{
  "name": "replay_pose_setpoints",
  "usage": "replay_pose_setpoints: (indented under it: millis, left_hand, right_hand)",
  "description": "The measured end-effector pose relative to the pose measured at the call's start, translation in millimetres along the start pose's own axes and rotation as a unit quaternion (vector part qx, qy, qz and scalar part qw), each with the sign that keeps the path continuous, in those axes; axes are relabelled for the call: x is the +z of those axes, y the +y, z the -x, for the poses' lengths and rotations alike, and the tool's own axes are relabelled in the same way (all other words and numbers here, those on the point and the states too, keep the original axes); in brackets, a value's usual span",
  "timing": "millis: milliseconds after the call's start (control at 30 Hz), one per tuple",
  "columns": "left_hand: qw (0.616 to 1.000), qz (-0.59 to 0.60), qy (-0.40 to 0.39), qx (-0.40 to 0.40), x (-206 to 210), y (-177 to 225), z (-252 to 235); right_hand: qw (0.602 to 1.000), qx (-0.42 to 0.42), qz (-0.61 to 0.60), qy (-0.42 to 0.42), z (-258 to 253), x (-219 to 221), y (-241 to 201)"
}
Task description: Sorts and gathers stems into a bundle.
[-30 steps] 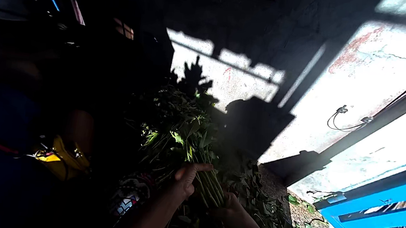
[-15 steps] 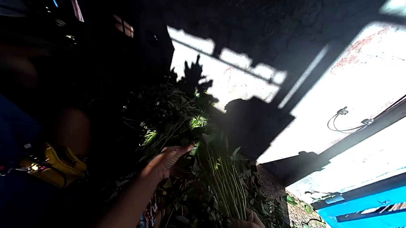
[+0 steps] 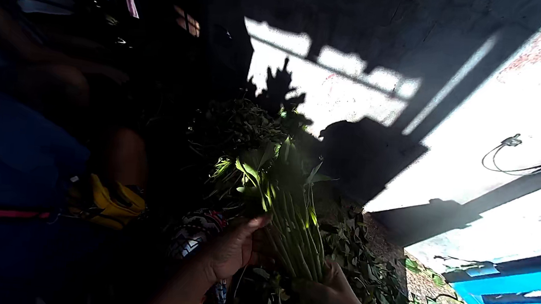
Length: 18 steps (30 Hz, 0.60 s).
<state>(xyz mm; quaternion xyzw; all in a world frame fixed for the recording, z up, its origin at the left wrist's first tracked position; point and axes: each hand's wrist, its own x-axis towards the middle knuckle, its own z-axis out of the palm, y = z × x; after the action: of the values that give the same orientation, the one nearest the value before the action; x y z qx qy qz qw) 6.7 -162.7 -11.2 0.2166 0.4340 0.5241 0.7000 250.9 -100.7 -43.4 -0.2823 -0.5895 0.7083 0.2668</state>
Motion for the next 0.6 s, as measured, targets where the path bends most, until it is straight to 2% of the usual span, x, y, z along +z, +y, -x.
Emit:
replay_pose_setpoints:
  millis: [100, 267, 333, 433, 500, 600]
  left_hand:
    - [0.997, 0.056, 0.034, 0.036, -17, 2, 33]
    - [0.958, 0.112, 0.195, 0.180, -51, -16, 97]
    - [0.944, 0.100, 0.220, 0.226, -66, -32, 131]
    - [0.925, 0.018, 0.239, 0.294, -76, -60, 186]
    - [0.914, -0.066, 0.275, 0.291, -79, -71, 213]
    - [0.899, -0.110, 0.383, 0.180, -78, -79, 219]
  right_hand:
    - [0.997, 0.008, 0.013, -0.079, -5, 3, 2]
    - [0.956, 0.070, -0.005, -0.285, -24, 9, 14]
    - [0.930, 0.095, 0.005, -0.354, -34, 20, 19]
    - [0.896, 0.116, 0.032, -0.427, -49, 39, 27]
    - [0.878, 0.123, 0.041, -0.460, -59, 47, 35]
    - [0.865, 0.159, 0.079, -0.469, -70, 57, 40]
